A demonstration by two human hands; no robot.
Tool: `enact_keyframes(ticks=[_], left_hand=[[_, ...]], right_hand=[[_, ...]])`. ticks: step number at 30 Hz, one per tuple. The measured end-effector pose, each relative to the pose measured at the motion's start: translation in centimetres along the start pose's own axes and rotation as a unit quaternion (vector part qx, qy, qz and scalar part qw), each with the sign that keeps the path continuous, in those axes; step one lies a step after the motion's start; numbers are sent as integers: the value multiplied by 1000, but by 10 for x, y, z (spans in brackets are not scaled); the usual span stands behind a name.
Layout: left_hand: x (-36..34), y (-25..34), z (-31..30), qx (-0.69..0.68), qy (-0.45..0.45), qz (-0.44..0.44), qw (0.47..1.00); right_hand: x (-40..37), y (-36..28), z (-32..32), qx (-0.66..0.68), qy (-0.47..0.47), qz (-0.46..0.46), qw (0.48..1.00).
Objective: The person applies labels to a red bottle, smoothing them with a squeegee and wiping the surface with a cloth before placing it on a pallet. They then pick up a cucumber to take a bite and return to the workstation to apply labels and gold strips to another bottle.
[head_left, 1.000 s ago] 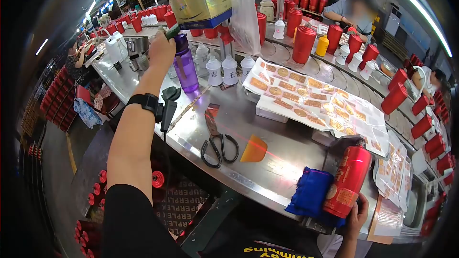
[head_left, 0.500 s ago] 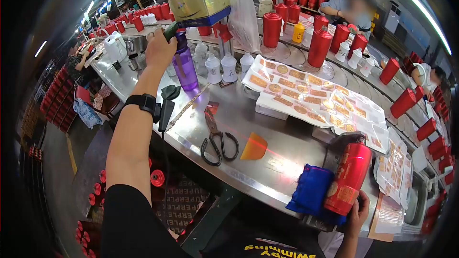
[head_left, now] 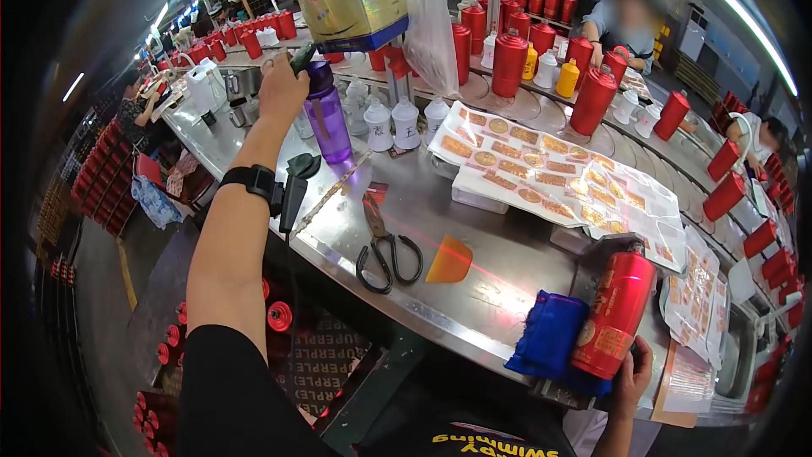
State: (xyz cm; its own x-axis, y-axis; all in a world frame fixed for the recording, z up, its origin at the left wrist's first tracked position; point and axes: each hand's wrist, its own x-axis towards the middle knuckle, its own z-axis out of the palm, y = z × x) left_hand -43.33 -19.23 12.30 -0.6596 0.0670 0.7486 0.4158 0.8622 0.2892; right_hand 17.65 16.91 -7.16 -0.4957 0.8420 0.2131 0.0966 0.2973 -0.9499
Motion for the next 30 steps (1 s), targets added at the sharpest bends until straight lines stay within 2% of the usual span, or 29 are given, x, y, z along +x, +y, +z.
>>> enact_keyframes(ticks=[3,6,15,23,30], left_hand=[[3,-6,7,-1,9,1,1000],[2,-6,10,-17,41,44,998],[-2,-5,15,-22,48,57,997],[-9,4,6,-19,22,24,999],[-8,5,7,-14,14,23,1000]], right_hand=[[-1,-5,2,26,-5,17,1000],[-1,-7,3,28,-3,18,999],[-1,4,-2,8,1,12,1000],[-1,-11,3,24,-5,28,999],[-1,-3,-2,-30,7,1,1000]])
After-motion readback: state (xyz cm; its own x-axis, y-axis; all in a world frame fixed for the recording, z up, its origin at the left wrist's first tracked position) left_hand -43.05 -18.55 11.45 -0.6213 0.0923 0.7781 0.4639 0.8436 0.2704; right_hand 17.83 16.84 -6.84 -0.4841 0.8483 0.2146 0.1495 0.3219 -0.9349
